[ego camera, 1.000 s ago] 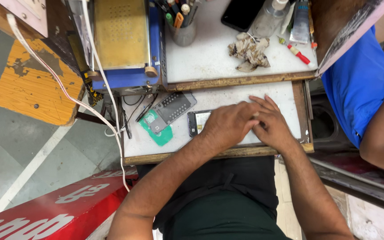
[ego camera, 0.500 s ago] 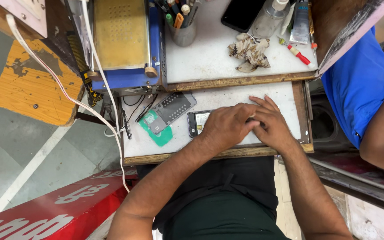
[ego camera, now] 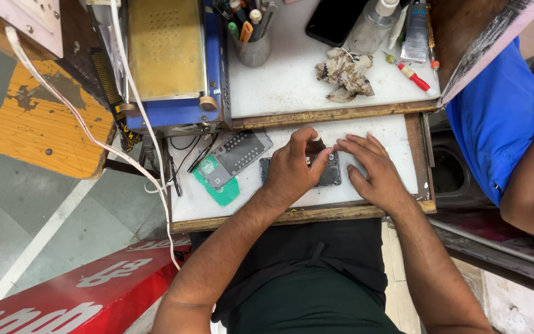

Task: The person cleans the back of a purple smartphone with a green wipe, then removes the back cover to expose the internal components. They use a red-handled screwdriver and a soldering iron to work on the motherboard and battery area. The back cover is set aside, and the phone remains open at the end.

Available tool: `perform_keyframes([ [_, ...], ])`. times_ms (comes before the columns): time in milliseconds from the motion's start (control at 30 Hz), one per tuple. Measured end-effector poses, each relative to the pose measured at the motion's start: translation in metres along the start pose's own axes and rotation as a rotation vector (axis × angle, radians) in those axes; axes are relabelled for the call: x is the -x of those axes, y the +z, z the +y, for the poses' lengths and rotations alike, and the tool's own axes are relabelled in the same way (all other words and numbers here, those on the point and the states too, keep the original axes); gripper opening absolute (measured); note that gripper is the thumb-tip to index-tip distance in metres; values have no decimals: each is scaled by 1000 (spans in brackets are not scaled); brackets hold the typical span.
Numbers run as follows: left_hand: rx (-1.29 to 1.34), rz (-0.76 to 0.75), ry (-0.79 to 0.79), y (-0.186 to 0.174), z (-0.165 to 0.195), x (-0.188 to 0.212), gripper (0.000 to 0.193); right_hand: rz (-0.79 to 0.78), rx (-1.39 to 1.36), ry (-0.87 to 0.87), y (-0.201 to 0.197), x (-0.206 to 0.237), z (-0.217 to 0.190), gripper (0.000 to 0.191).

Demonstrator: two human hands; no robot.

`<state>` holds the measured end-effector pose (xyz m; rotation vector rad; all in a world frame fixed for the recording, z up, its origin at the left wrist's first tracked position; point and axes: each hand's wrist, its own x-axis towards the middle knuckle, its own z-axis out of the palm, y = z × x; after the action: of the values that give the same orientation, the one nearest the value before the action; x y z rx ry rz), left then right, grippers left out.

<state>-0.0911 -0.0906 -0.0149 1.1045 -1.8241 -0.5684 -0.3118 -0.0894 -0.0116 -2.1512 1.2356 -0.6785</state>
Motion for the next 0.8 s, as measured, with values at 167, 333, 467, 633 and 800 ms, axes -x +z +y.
perform_keyframes([
  [167, -21, -8, 10, 2, 1, -5, 54, 38, -27, 28, -1, 0, -3, 64],
  [333, -43, -5, 55, 5, -2, -9, 54, 87, -29, 7, 0, 1, -1, 60],
  [467, -57, -10, 55, 4, -7, -11, 54, 101, -4, 68, 4, 1, 2, 49],
  [633, -44, -6, 65, 8, -10, -13, 54, 92, 108, 30, 6, 0, 5, 42],
  [800, -63, -11, 111, 13, -5, -14, 54, 74, 118, 26, 7, -1, 6, 38],
])
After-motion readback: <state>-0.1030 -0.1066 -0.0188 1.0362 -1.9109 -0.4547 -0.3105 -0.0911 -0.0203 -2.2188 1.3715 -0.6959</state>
